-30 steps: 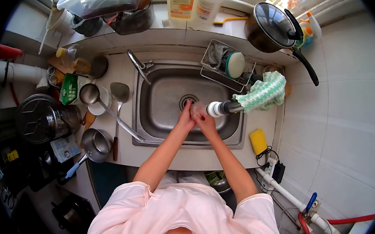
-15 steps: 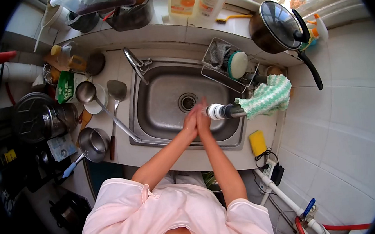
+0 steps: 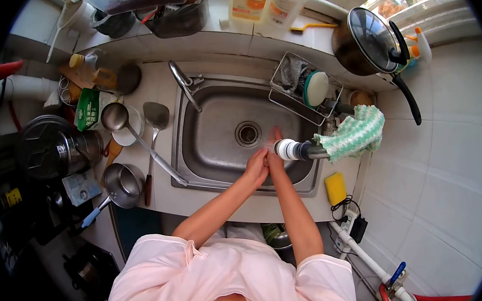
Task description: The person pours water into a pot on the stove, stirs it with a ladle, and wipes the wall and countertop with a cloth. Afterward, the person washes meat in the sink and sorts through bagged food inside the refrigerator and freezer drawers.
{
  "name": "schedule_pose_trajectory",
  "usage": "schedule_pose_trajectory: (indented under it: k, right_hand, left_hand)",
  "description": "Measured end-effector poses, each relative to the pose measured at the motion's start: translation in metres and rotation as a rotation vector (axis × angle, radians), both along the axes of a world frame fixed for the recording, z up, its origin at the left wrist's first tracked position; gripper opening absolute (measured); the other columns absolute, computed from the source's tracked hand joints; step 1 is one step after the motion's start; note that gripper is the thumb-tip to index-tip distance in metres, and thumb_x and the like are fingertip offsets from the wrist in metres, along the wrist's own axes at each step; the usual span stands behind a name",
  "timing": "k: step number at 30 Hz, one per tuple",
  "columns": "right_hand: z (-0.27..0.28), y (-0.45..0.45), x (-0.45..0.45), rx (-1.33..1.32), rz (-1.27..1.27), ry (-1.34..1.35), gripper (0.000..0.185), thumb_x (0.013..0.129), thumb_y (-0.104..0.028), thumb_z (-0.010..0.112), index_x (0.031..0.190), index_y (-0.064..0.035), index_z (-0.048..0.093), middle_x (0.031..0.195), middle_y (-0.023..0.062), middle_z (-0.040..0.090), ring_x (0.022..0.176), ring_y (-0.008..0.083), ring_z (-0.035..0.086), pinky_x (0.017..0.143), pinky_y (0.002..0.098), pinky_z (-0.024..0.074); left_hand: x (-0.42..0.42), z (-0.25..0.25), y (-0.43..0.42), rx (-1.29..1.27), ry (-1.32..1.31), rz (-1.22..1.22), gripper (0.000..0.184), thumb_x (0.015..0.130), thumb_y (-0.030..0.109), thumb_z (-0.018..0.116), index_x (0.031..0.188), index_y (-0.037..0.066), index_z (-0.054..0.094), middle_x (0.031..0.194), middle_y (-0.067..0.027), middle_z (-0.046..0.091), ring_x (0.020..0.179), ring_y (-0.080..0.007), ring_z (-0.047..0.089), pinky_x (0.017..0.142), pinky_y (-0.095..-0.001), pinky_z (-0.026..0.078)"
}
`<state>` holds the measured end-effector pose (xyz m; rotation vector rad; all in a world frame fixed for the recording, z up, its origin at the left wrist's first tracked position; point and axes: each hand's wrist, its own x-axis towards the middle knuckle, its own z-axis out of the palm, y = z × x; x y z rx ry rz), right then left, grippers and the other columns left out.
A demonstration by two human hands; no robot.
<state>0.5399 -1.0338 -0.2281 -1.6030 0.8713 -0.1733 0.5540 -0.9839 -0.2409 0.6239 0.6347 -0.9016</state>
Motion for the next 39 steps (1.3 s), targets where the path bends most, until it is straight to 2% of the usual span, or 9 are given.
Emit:
schedule_pose_trajectory:
  k: [6,7,11,14,15,22,27,35,39]
  right_hand:
    - [0.004,0.018,-0.004,-0.26,0.18,-0.077,0.046,0.094,-0.029,0.04,0.132,-0.0032,0.04,0.138,0.0166,0.038,0.127,0.0296,0.037,0.104,0.0346,0.0263]
    - [-0.006,0.003,0.007,-0.212,0.153,-0.04,0.047,0.094,-0.032,0.041,0.132,-0.0033,0.041,0.138,0.0164,0.038,0.127,0.0292,0.036,0.105,0.0348,0.0259]
    - [-0.025,-0.015,0.001,-0.147,0.126,-0.121,0.049,0.093,-0.034,0.042,0.131,-0.0021,0.042,0.137,0.0168,0.038,0.127,0.0285,0.035,0.105,0.0347,0.0258]
    - [-0.025,0.004,-0.017,-0.115,0.119,-0.138,0.047,0.092,-0.029,0.042,0.131,-0.0015,0.042,0.137,0.0169,0.04,0.128,0.0277,0.035,0.106,0.033,0.0232]
    - [-0.007,0.017,-0.014,-0.192,0.146,-0.12,0.047,0.092,-0.028,0.042,0.131,-0.0014,0.042,0.136,0.0169,0.04,0.128,0.0275,0.035,0.106,0.0327,0.0229]
    - [-0.038,-0.027,0.005,0.148,-0.017,-0.028,0.048,0.093,-0.03,0.043,0.131,-0.0013,0.042,0.132,0.0162,0.044,0.124,0.0264,0.04,0.102,0.0327,0.0299]
    - [-0.013,0.018,-0.021,-0.219,0.171,-0.097,0.049,0.093,-0.033,0.041,0.132,-0.0021,0.041,0.133,0.0161,0.043,0.123,0.0269,0.04,0.101,0.0323,0.0303]
    - [-0.041,-0.031,0.002,-0.299,0.198,-0.067,0.054,0.094,-0.04,0.037,0.134,-0.0025,0.038,0.136,0.0171,0.039,0.124,0.0276,0.039,0.102,0.0312,0.028]
    - [-0.043,-0.009,-0.016,-0.243,0.226,0.181,0.055,0.094,-0.041,0.037,0.133,-0.0029,0.038,0.137,0.0189,0.038,0.126,0.0286,0.036,0.104,0.0312,0.0251]
  left_hand:
    - [0.018,-0.05,-0.003,0.026,-0.228,0.16,0.026,0.091,0.017,0.047,0.116,0.01,0.052,0.108,-0.0058,0.058,0.1,-0.0172,0.054,0.088,-0.0289,0.042]
    - [0.013,-0.065,-0.004,-0.291,-0.076,0.134,0.028,0.091,0.014,0.047,0.119,0.01,0.051,0.111,-0.0056,0.057,0.101,-0.0173,0.053,0.089,-0.0305,0.042]
    - [0.003,0.006,-0.003,-0.021,0.051,0.022,0.028,0.092,0.016,0.048,0.119,0.01,0.05,0.113,-0.0056,0.056,0.103,-0.0188,0.053,0.092,-0.033,0.041]
    - [0.036,0.003,-0.008,0.022,0.109,0.108,0.032,0.092,0.019,0.049,0.122,0.009,0.049,0.117,-0.0058,0.054,0.105,-0.0182,0.052,0.092,-0.0325,0.041]
    - [0.036,-0.04,-0.011,0.216,-0.165,0.029,0.038,0.092,0.021,0.05,0.128,0.009,0.045,0.12,-0.007,0.053,0.106,-0.0177,0.052,0.091,-0.0325,0.042]
    - [-0.001,-0.017,-0.004,-0.024,-0.068,-0.101,0.035,0.092,0.018,0.049,0.125,0.009,0.048,0.107,-0.0046,0.059,0.101,-0.014,0.054,0.089,-0.0274,0.042]
    - [0.045,-0.021,-0.011,0.19,-0.169,0.028,0.037,0.093,0.021,0.048,0.127,0.008,0.045,0.121,-0.0066,0.052,0.109,-0.0176,0.05,0.093,-0.0314,0.04]
    - [0.007,-0.02,-0.008,-0.138,-0.042,0.034,0.034,0.092,0.022,0.048,0.124,0.009,0.048,0.108,-0.0047,0.057,0.082,-0.0147,0.053,0.075,-0.0307,0.044]
    - [0.04,-0.039,-0.012,0.095,-0.064,0.097,0.041,0.086,0.03,0.058,0.119,0.008,0.051,0.105,-0.0054,0.058,0.092,-0.0176,0.054,0.084,-0.0321,0.044]
